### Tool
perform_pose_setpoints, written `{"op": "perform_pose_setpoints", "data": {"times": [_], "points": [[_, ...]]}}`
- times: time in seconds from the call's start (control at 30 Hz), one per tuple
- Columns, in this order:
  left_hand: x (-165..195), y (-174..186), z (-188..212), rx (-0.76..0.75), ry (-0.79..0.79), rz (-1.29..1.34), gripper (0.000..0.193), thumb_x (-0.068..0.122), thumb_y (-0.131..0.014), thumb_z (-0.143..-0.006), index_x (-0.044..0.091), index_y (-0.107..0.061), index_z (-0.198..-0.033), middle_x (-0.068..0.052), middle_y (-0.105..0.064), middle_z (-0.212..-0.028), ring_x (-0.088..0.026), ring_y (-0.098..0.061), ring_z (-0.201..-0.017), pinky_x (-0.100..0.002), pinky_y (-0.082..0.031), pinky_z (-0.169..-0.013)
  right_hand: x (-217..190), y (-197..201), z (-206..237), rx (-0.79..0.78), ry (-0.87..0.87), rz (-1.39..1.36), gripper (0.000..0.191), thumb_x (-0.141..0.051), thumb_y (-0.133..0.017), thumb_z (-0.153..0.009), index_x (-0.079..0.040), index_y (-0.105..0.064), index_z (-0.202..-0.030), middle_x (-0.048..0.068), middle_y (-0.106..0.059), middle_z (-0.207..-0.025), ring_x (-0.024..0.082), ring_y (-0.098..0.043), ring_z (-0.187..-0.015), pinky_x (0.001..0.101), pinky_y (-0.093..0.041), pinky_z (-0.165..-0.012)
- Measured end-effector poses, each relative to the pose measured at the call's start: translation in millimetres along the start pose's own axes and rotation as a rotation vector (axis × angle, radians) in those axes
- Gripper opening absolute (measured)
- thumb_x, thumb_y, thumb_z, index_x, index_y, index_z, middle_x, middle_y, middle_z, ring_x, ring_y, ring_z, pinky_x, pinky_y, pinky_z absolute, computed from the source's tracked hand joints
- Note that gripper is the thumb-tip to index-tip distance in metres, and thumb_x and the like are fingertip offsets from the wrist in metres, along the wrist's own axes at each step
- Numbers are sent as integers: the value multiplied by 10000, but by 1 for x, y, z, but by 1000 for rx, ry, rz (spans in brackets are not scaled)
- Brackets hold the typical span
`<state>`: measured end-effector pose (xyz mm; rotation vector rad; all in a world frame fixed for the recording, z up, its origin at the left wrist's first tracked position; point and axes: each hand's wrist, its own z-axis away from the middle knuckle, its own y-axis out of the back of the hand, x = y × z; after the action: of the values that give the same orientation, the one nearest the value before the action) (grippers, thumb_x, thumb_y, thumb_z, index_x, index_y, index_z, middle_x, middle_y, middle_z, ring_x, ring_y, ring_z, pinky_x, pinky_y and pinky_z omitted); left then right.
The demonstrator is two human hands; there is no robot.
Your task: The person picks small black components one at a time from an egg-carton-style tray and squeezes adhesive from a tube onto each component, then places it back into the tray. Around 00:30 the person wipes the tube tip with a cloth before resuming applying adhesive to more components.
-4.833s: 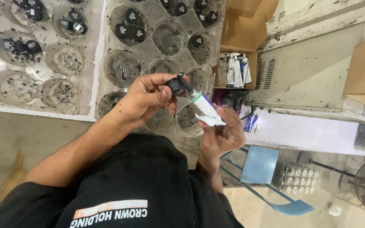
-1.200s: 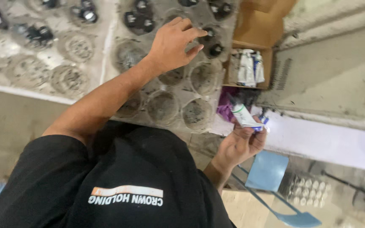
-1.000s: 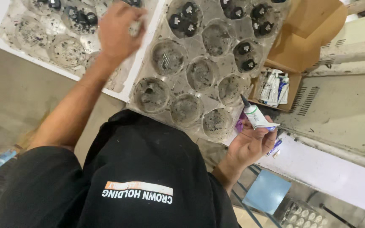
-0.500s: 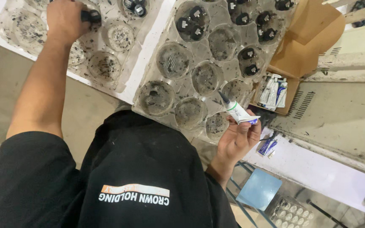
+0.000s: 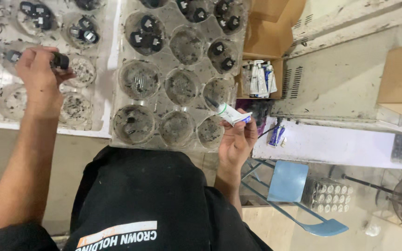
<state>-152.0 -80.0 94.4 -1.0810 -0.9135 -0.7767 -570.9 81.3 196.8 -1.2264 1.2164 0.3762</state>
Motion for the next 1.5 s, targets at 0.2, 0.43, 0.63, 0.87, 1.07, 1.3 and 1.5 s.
{"op": "perform_pose_setpoints", "data": {"times": [0.2, 0.43, 0.63, 0.87, 1.07, 1.3, 1.5], "points": [[56, -136, 35, -416, 300, 205, 326, 244, -541, -1139, 11, -730, -1265, -162, -734, -1194, -152, -660, -806, -308, -617, -783, -11, -7, -8, -22, 0, -60, 374, -152, -786, -985, 21, -638, -1282, 114, -701, -1207, 240, -692, -1031, 393, -585, -846], [87, -240, 90, -796, 50, 135, 598, -212, -779, -766, 44, -694, -1300, 5, -652, -1122, -36, -624, -806, -241, -628, -811, -44, -32, 0, -66, 401, 276, 397, -127, -843, -935, 30, -680, -1261, 108, -693, -1135, 193, -689, -995, 320, -575, -889], [84, -264, 105, -756, -176, -94, 470, -187, -811, -833, -4, -727, -1257, 2, -620, -1079, -16, -585, -827, -197, -586, -768, -59, -47, -9, -108, 515, 555, 307, 64, -789, -910, 42, -681, -1197, 133, -688, -1105, 172, -665, -944, 251, -564, -751], [88, -260, 118, -719, -65, -61, 495, -211, -662, -845, 16, -671, -1284, 34, -667, -1054, -16, -637, -875, -203, -633, -841, -58, -57, -10, -133, 515, 566, 289, 112, -746, -919, 53, -672, -1192, 160, -668, -1135, 182, -675, -942, 239, -608, -710], [88, -251, 120, -690, -104, -115, 471, -200, -695, -871, 14, -693, -1290, 43, -612, -949, -9, -592, -861, -183, -586, -797, -55, -68, -13, -140, 537, 586, 337, 143, -769, -862, 46, -679, -1172, 145, -671, -1104, 194, -666, -953, 249, -621, -692], [81, -246, 116, -699, -66, -111, 470, -181, -703, -862, 23, -688, -1285, 53, -651, -988, -8, -614, -877, -180, -585, -820, -62, -74, -17, -205, 733, 849, 415, 188, -773, -749, 15, -686, -1117, 119, -704, -1016, 205, -670, -910, 255, -524, -673], [76, -244, 115, -696, -41, -83, 477, -167, -737, -861, 19, -691, -1299, 47, -646, -945, -8, -617, -861, -186, -596, -819, -60, -73, -17, -203, 719, 850, 408, 189, -799, -742, 13, -682, -1090, 117, -711, -1008, 191, -660, -890, 230, -477, -613]]}}
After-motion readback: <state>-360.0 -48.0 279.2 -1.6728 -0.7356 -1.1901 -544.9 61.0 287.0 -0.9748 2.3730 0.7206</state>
